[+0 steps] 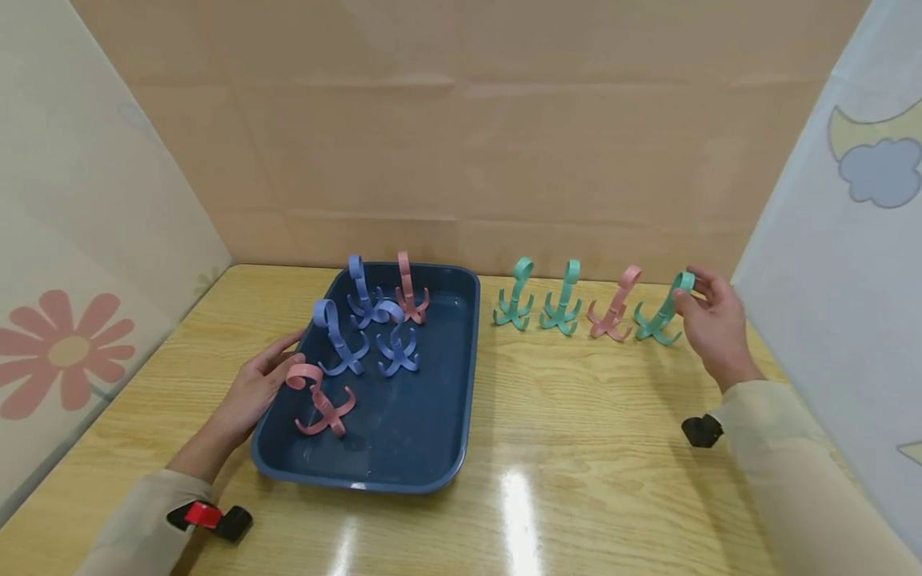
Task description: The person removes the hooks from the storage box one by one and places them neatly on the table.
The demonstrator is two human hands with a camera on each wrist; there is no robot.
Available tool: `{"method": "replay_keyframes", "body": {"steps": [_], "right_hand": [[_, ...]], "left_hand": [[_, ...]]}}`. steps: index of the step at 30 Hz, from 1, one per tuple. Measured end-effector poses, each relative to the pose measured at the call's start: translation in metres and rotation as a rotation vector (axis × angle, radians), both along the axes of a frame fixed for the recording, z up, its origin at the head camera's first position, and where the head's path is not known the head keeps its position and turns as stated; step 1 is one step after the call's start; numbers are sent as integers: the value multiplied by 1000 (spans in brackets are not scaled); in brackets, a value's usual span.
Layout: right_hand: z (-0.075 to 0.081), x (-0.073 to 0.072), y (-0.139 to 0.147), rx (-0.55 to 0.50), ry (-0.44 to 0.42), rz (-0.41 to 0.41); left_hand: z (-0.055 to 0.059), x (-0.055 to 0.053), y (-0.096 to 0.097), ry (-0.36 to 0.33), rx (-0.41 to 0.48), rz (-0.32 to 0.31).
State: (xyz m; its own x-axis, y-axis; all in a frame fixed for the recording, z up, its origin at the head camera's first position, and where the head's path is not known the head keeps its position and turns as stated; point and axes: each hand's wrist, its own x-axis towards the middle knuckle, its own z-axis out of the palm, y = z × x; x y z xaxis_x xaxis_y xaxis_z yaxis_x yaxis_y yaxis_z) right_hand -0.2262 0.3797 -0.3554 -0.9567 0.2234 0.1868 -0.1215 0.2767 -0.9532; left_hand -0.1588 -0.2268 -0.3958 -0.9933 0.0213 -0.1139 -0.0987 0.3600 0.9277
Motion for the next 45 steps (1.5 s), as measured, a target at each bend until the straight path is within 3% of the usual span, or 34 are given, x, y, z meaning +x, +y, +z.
{"method": "replay_keyframes", "body": {"steps": [3,11,18,25,30,34,39,42,45], "right_hand": [[0,0,-1,-75,18,6],[6,1,-3,-32,-34,-13],[17,3,-1,259,-111,-44],[29,16,-4,325,-168,-93],[33,31,-35,321,4,-190],[40,41,-75,313,208,-176],[50,48,-126,307,412,-19],[54,52,-155,296,454,118],[55,52,-181,281,438,257]], "left_hand": [[0,0,0,-6,-1,4],[-2,-1,-1,-14,-20,15],[-1,-2,-1,12,-13,11],[3,-3,1,8,-15,-12],[3,-2,-4,-4,-20,-32],[4,-3,-9,-17,-43,-59],[4,-2,-14,-29,-34,-94],[3,-2,-15,-35,-25,-110],[3,-3,-15,-29,-24,-118]]}}
